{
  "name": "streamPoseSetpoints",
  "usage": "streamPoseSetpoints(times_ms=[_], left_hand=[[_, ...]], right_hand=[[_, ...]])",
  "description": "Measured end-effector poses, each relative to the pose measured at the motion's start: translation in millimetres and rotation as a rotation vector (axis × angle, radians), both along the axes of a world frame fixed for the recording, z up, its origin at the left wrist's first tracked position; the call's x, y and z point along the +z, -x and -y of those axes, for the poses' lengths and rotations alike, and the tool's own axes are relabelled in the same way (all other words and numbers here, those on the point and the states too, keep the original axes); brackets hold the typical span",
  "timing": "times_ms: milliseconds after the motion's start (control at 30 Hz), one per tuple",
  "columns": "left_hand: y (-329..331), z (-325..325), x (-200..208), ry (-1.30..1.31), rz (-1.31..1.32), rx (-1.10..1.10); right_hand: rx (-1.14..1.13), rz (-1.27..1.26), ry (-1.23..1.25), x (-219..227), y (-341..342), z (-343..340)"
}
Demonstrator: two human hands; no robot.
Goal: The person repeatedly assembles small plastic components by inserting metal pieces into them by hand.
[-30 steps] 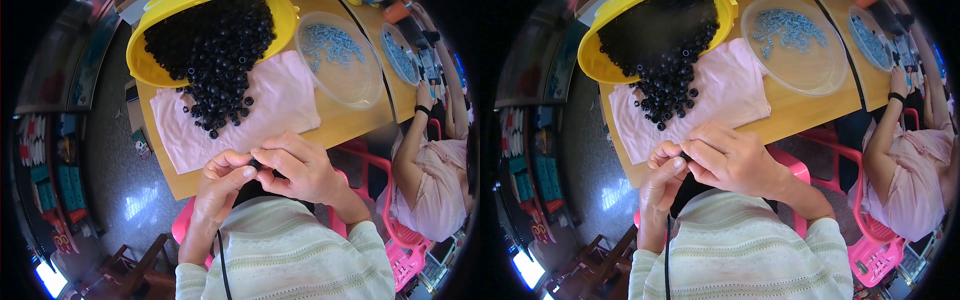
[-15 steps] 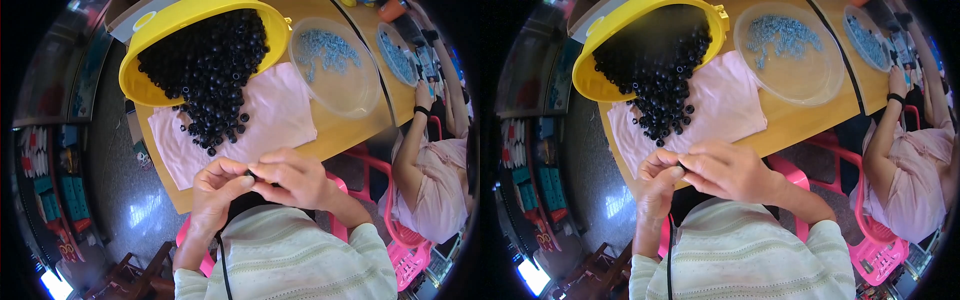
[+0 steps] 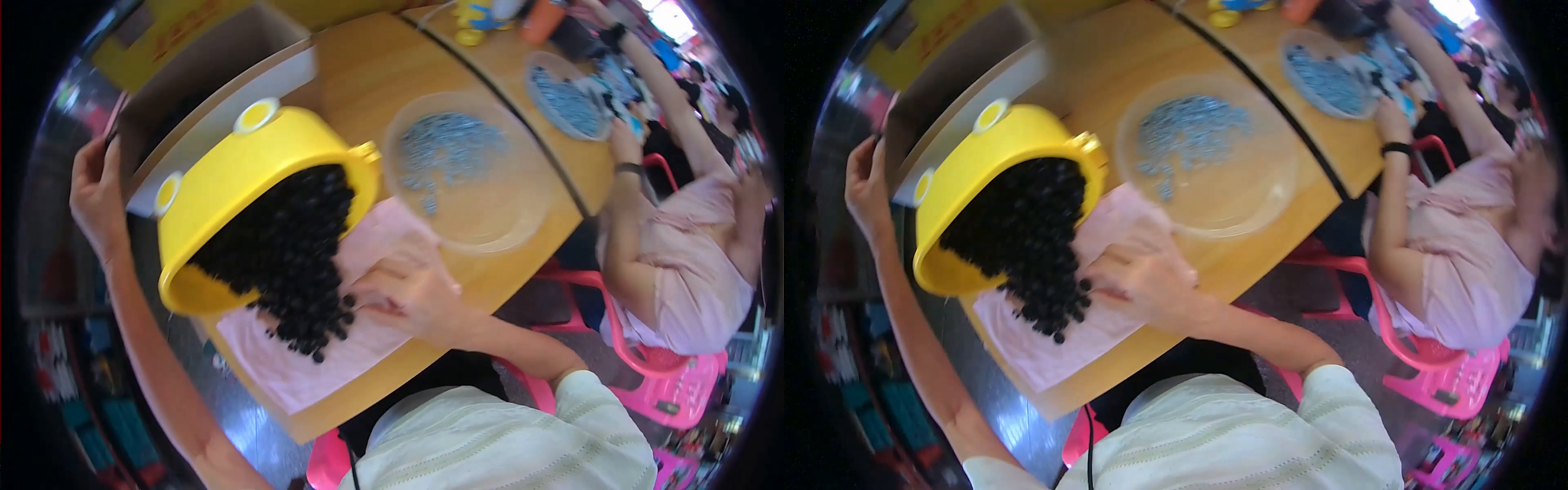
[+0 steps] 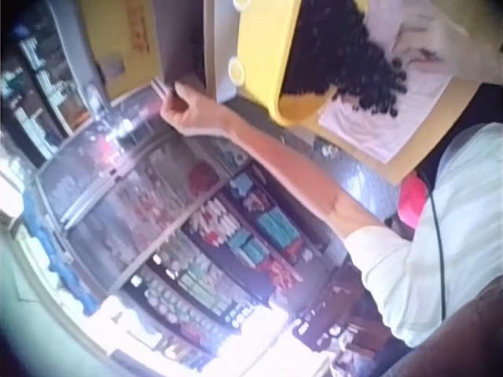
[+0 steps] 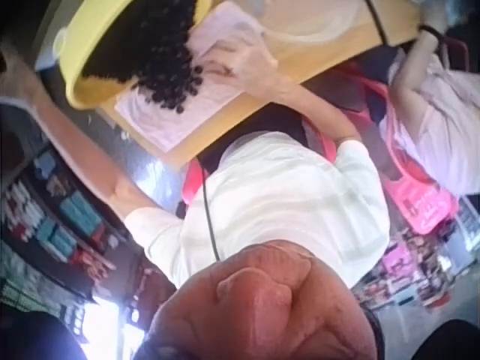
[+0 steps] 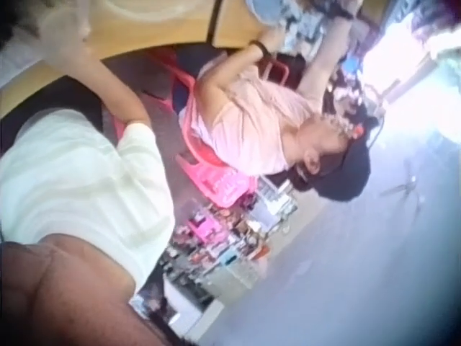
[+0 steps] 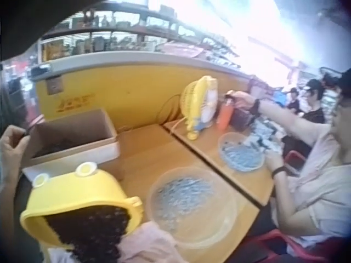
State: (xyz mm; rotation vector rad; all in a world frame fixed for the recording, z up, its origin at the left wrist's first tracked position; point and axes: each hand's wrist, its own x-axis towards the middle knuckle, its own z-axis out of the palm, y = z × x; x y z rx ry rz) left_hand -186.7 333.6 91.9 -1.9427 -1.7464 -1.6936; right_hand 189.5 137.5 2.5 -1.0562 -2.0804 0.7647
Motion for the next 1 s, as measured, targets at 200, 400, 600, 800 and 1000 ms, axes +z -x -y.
streamPoseSetpoints(times_ms=[200,400,600,800,1000], left_hand=[[-18.4,-17.2,-26.5,0.213,-0.019,-0.072],[-21.3,1.0,-19.2,0.154,0.017,-0.089],[-73.9,101.8,9.2,-0.024,0.024,-0.010],[-127.9,224.8,7.4,0.058,0.030,-0.039],[-171.0,287.4,-43.8,0.234,0.264,-0.302]], right_hand=[[-0.025,-0.060,0.018,-11.3,-3.6,-0.1],[-0.051,-0.015,-0.093,-10.8,0.0,1.8],[-0.091,0.024,-0.135,-21.0,2.1,4.5],[-0.097,-0.018,-0.162,-20.4,4.5,6.0],[-0.092,-0.027,-0.091,-15.0,1.8,6.7]])
